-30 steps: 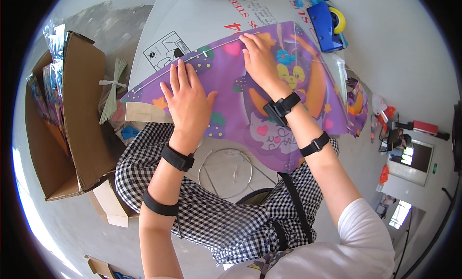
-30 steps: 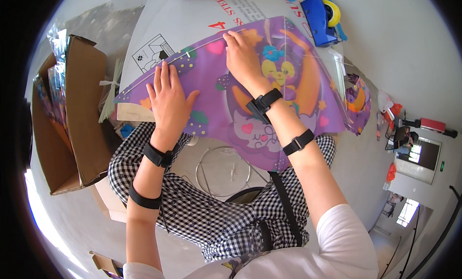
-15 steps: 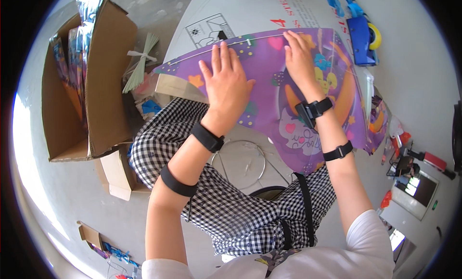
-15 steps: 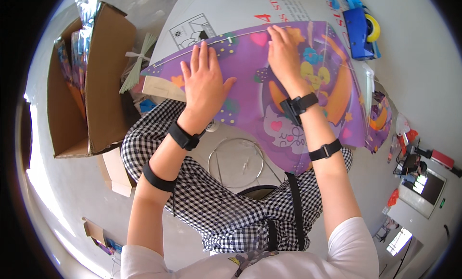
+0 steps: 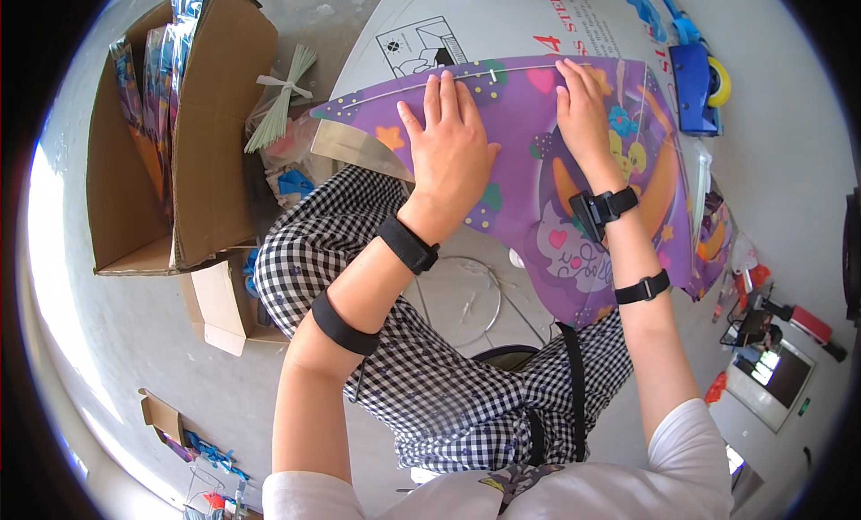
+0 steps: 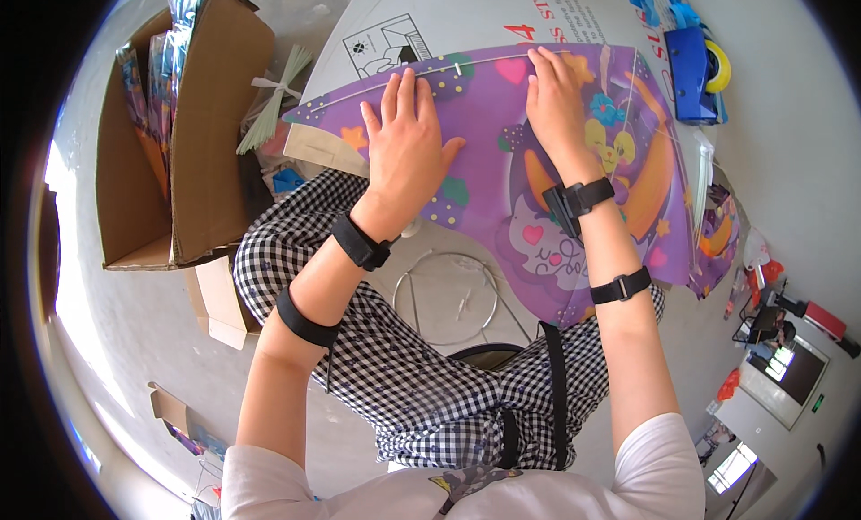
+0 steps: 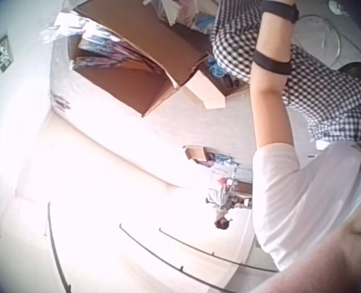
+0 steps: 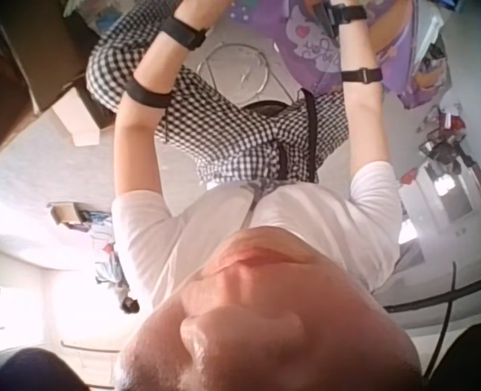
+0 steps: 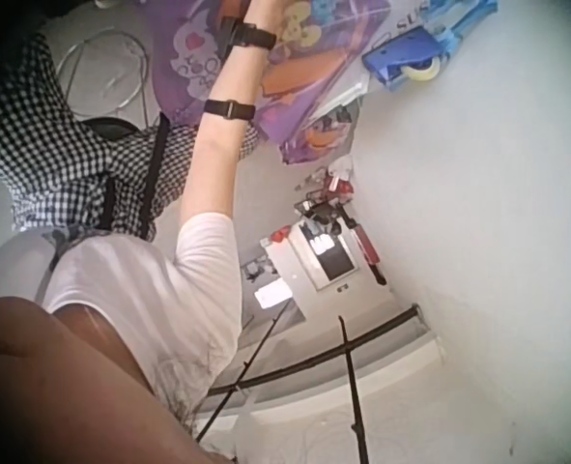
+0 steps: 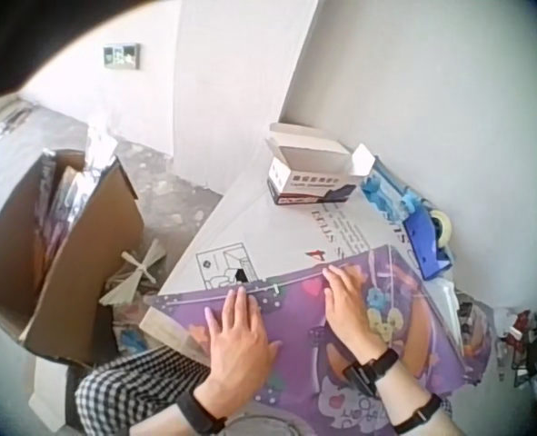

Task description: The recorder is assembling plastic kites by folding them and applying tape using a tape dispenser.

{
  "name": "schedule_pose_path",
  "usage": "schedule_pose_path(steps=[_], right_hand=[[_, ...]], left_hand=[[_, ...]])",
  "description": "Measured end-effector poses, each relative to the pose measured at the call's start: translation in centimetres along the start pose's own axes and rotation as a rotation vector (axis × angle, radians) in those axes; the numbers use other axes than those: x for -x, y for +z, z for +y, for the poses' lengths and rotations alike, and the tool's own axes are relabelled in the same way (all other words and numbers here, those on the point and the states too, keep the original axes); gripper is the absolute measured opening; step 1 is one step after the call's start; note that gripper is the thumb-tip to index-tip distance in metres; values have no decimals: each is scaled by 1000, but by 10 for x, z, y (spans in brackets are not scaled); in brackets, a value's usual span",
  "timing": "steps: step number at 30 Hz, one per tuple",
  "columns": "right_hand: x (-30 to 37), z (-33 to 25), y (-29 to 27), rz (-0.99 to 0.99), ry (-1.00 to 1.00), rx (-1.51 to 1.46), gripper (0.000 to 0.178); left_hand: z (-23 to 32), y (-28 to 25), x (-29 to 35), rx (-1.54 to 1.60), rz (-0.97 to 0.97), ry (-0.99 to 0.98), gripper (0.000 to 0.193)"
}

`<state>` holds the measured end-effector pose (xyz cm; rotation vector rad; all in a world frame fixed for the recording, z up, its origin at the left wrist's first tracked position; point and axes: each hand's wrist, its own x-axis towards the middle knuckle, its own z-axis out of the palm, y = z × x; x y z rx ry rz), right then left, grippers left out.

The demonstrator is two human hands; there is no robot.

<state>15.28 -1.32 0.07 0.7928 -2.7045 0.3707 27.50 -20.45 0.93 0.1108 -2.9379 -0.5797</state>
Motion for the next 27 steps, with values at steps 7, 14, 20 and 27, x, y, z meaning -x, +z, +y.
schedule_pose_path(steps=[7, 14, 20, 27], right_hand=[[0, -1, -2, -13, 15, -12, 33], [-1, 0, -1, -8, -5, -13, 33], [0, 0, 1, -1, -11, 3, 33], [-1, -1, 1, -4, -7, -4, 33]], left_hand=[[0, 1, -1, 24, 3, -6, 83], [-1, 0, -1, 14, -20, -9, 82], [-1, 0, -2, 16, -31, -13, 82], [-1, 0, -2, 42, -14, -9, 82]])
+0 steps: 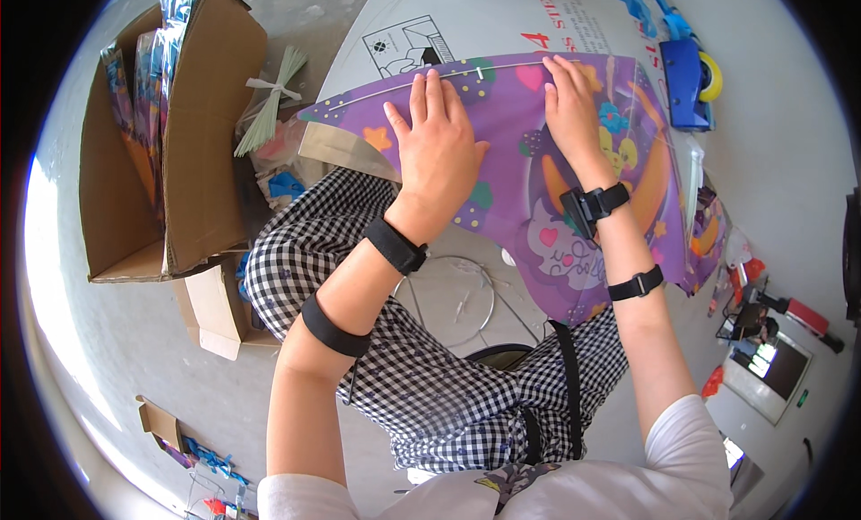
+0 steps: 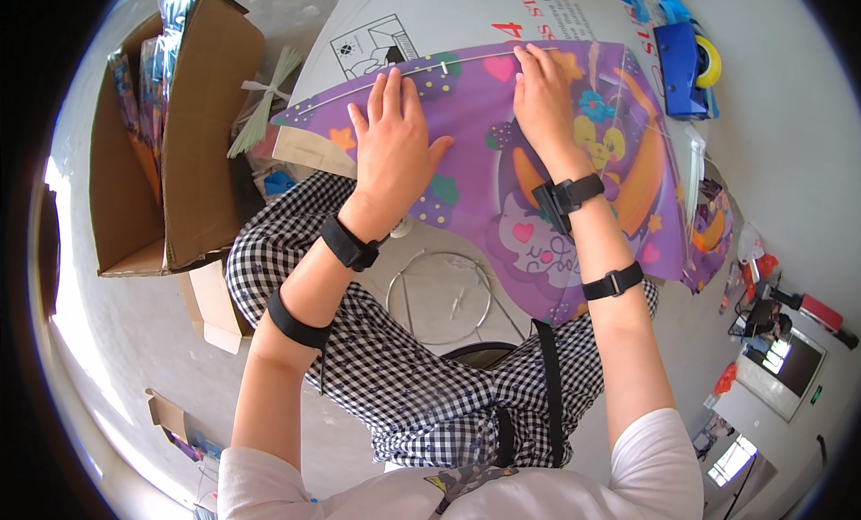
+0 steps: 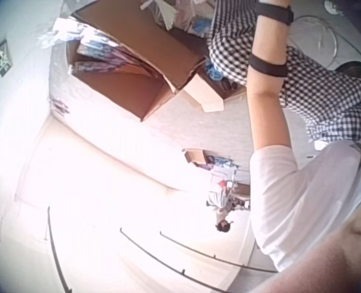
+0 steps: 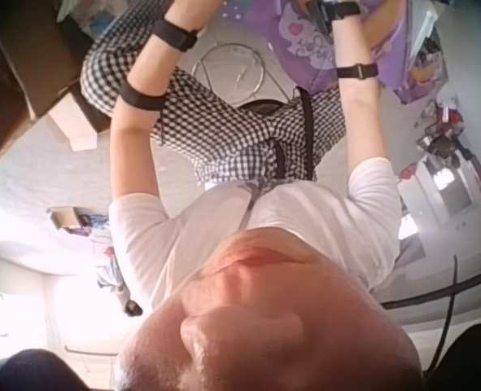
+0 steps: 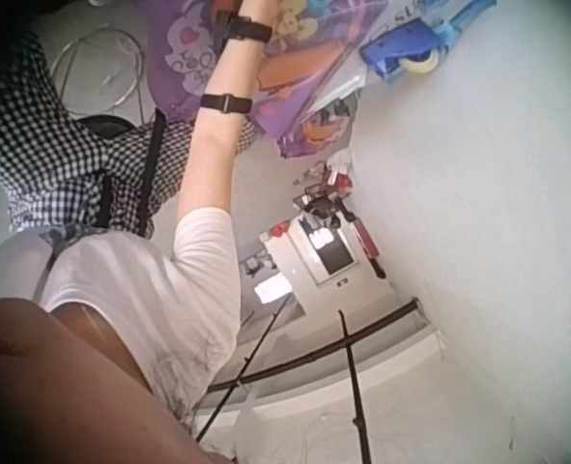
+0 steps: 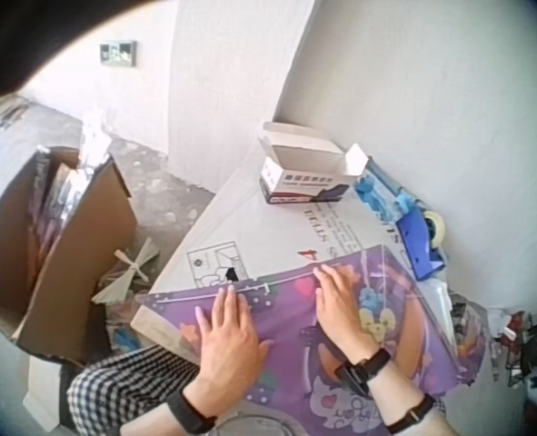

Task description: The recorder is assembling plastic kites by folding them and applying tape using a tape dispenser.

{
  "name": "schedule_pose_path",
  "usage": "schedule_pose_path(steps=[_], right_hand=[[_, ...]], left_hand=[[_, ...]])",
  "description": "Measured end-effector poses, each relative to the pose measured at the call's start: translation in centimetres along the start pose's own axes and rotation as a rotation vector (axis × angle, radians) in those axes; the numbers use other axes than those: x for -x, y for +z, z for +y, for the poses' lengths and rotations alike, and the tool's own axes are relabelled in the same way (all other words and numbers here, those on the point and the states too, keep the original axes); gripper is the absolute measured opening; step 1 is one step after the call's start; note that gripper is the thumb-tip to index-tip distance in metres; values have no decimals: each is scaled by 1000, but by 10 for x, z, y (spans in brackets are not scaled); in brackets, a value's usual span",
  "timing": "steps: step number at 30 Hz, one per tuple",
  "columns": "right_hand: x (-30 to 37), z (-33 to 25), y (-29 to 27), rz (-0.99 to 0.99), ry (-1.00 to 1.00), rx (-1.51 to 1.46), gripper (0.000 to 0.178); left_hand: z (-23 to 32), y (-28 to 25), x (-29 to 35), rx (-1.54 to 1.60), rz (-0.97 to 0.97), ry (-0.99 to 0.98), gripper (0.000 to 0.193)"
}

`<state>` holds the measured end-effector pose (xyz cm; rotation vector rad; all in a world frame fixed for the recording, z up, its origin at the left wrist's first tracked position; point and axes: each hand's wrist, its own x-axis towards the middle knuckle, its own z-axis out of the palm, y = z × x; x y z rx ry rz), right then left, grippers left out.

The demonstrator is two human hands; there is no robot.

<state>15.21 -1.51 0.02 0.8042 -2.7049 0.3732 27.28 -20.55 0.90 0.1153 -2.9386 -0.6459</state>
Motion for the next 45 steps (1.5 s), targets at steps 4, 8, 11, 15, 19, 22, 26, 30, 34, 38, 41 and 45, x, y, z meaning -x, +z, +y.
schedule_pose_path(steps=[4, 8, 11, 15, 19, 22, 26, 30, 34, 38, 41, 45], right_hand=[[0, -1, -1, -22, 24, 15, 34], [-1, -1, -2, -19, 22, -1, 36], [-2, 0, -1, -22, 22, -15, 38], [-3, -2, -2, -11, 41, -33, 42], [-9, -9, -14, 13, 55, -37, 47], [-18, -5, -40, -53, 242, -172, 52], [-24, 51, -114, -98, 482, -494, 52], [-24, 154, -178, 231, 682, -494, 32], [-1, 242, -184, 83, 962, -438, 40], [7, 282, -159, 276, 1217, -555, 38], [5, 299, -160, 203, 1308, -743, 28], [3, 313, -166, 175, 1386, -991, 21]], left_hand=[[-1, 1, 0, -12, -12, -4, 82], [-1, 2, -1, -42, -36, -4, 87], [-1, 2, -1, -41, -29, -7, 87], [0, 0, -1, -40, 3, 4, 82], [0, -2, -3, -15, 39, 35, 77], [4, -4, -6, 15, 104, 78, 70], [13, -10, -14, 141, 164, 199, 55], [29, -23, -12, 356, 132, 299, 46], [49, -51, 4, 616, -56, 299, 39], [90, -91, 22, 627, -200, 386, 43], [136, -114, 25, 650, -337, 443, 46], [201, -119, 18, 577, -563, 548, 48]])
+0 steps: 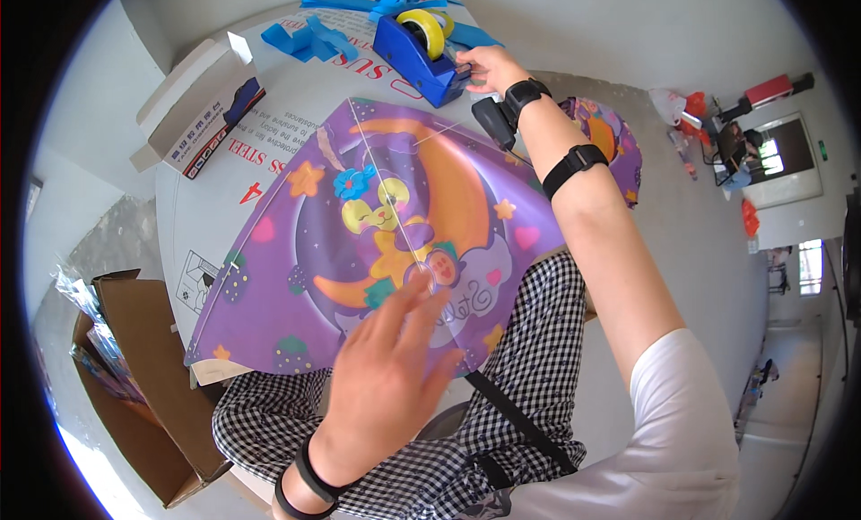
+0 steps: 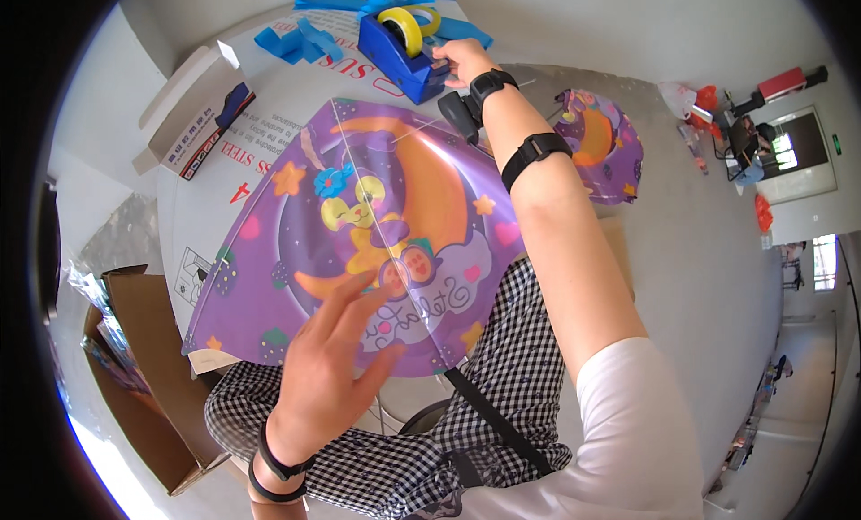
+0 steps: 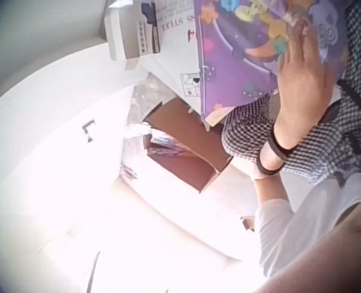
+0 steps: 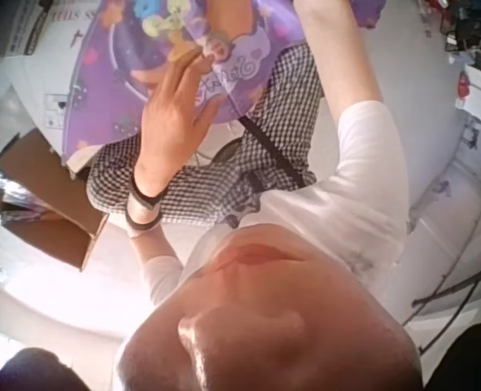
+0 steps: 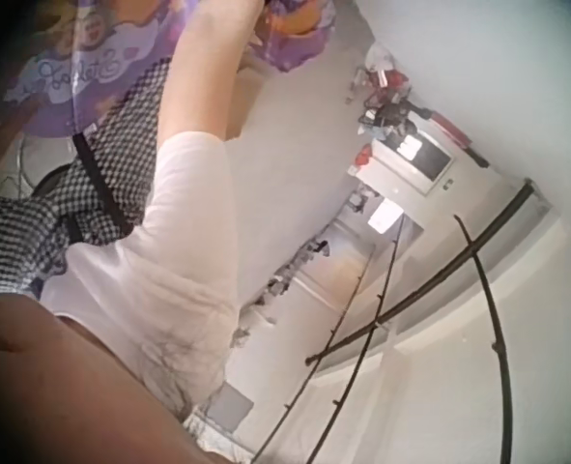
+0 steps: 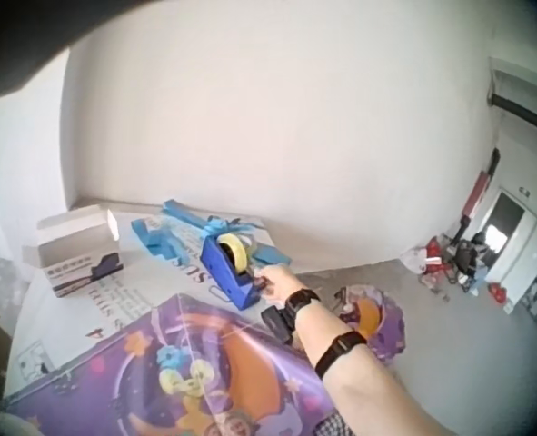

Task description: The recorder is assembling plastic kites by folding them and applying tape using a tape dispenser.

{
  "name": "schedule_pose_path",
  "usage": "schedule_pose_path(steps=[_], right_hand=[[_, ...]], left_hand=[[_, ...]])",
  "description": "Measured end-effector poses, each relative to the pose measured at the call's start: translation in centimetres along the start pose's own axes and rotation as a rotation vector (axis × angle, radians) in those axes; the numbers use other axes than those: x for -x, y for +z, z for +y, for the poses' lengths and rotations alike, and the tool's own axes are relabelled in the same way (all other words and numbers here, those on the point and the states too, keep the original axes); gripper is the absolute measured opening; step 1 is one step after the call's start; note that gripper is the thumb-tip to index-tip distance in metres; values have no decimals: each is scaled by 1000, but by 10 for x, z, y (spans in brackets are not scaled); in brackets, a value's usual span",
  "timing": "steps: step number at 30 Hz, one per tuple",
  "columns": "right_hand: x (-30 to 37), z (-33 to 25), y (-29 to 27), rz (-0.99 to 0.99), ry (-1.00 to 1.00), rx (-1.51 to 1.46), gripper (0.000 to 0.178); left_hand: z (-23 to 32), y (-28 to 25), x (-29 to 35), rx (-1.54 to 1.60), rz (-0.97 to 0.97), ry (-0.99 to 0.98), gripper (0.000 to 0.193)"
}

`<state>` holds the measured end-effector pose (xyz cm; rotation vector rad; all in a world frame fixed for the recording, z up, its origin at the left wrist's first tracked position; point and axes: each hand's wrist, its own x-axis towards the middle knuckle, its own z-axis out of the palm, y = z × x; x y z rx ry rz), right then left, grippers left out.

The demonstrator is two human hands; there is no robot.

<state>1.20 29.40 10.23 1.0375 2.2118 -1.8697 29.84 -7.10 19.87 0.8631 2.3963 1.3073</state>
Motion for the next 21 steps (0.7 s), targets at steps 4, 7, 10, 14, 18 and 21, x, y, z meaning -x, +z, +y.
schedule_pose_path(steps=[4, 7, 10, 14, 18, 21], right_hand=[[-9, -10, 3, -101, 20, -148, 22], [-7, -4, 9, -93, -14, -121, 21], [3, 9, 4, -90, -115, -239, 19], [13, 28, 1, -32, -165, -437, 26], [22, 44, -2, -62, -232, -462, 16], [30, 49, -7, -53, -288, -287, 16]], left_hand=[[6, 36, -58, 11, -66, 135, 52], [-14, 69, -114, -80, 54, 157, 56], [-46, 90, -183, -218, 173, 90, 63], [-83, 101, -269, -247, 169, -83, 68], [-107, 121, -295, -504, 288, 94, 67], [-112, 130, -298, -609, 258, 54, 68]])
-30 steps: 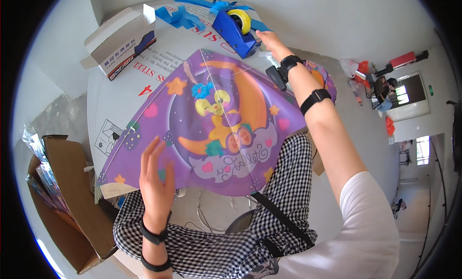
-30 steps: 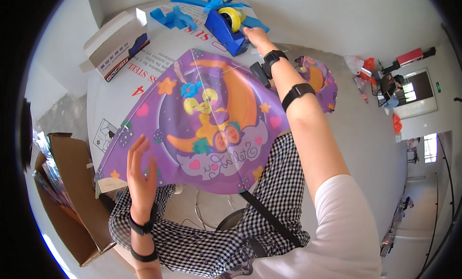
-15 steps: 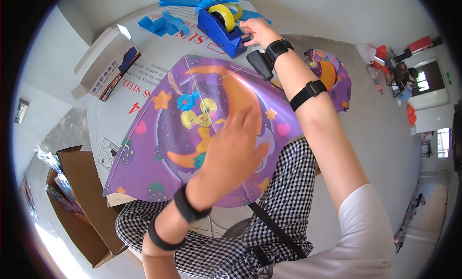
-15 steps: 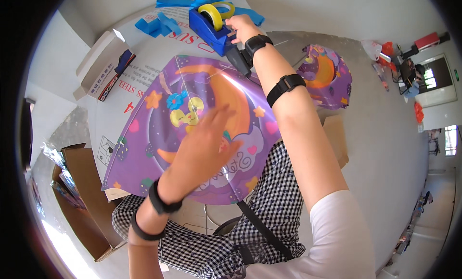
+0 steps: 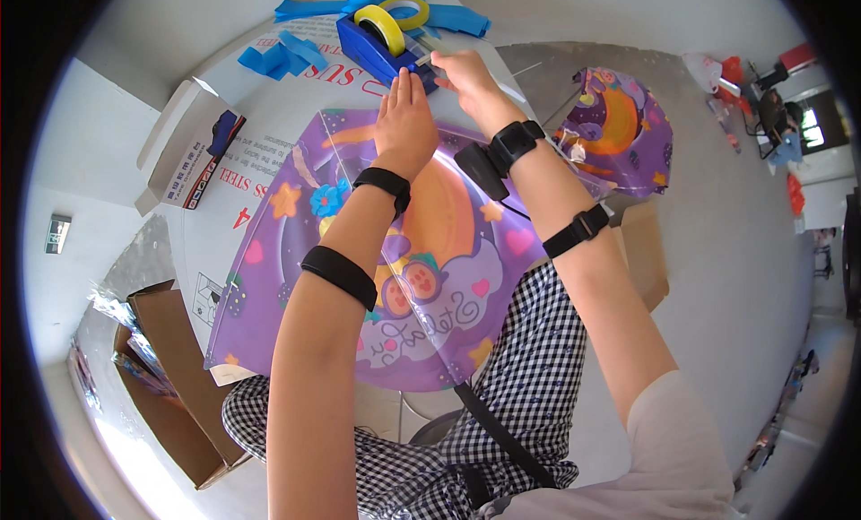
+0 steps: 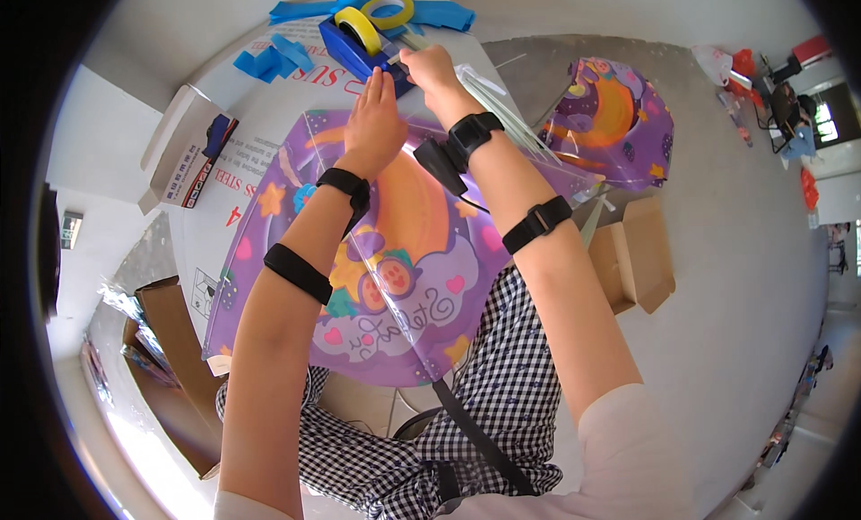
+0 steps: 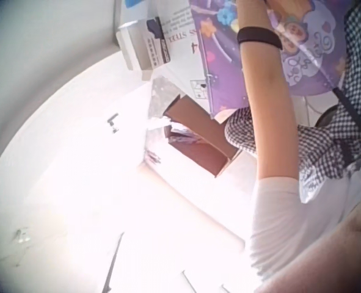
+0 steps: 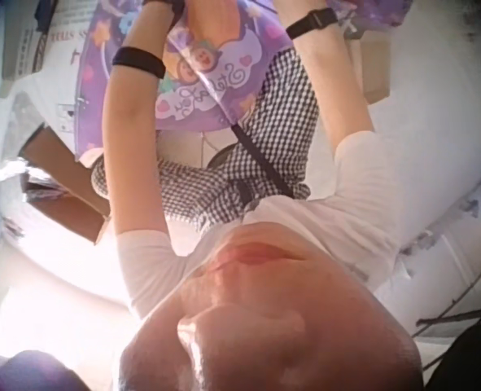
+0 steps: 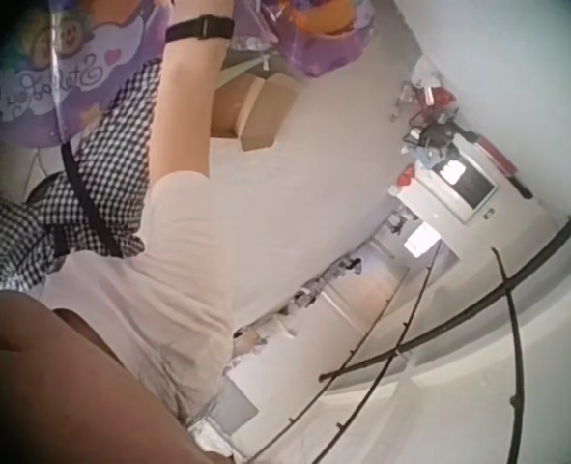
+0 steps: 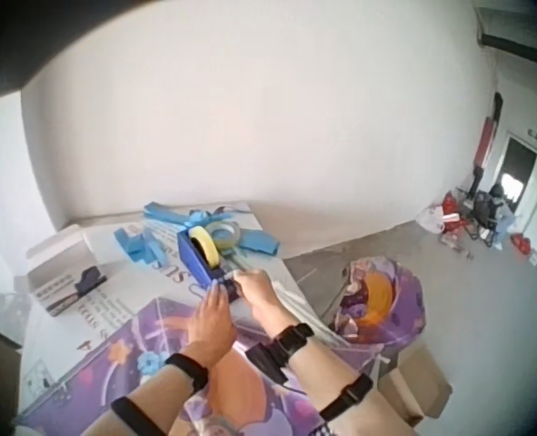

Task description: The recorder is assembling plastic kites by folding them and applying tape using a tape dispenser.

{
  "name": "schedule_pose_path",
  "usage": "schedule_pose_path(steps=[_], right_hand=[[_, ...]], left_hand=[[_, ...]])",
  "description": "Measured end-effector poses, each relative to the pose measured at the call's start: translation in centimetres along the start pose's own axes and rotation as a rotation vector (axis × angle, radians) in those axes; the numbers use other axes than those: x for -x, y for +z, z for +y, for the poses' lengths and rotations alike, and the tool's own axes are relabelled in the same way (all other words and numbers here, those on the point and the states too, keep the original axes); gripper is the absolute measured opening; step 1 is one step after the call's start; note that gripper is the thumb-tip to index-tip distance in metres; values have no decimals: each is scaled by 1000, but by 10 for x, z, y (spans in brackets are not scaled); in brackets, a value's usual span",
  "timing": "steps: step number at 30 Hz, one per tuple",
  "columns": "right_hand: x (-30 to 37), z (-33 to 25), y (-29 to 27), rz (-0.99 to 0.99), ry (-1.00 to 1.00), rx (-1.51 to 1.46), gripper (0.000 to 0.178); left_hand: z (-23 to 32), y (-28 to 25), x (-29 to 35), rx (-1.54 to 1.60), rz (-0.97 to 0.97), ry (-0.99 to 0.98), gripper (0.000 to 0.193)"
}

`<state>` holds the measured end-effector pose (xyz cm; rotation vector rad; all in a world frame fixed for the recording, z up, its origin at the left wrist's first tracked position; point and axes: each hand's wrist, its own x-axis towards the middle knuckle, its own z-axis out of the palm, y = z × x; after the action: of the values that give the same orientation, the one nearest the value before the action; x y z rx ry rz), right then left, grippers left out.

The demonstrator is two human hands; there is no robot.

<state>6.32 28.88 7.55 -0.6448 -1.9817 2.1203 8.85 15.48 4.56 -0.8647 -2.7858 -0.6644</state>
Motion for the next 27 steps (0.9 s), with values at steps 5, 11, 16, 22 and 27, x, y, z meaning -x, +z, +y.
schedule_pose_path(steps=[5, 11, 16, 22, 27], right_hand=[[26, 1, -20, -68, 35, -135, 20], [62, 3, -44, -81, 5, -65, 26], [91, 19, -77, -19, 104, 62, 27], [142, 43, -152, -166, 86, 113, 28], [204, 54, -195, -69, 247, 230, 21]], left_hand=[[7, 1, 2, -37, -7, -63, 72], [22, 4, 0, -201, 48, -82, 76], [26, 2, -3, -313, -22, -129, 73], [29, 2, -4, -302, -18, -149, 72], [27, 1, -5, -290, -13, -140, 71]])
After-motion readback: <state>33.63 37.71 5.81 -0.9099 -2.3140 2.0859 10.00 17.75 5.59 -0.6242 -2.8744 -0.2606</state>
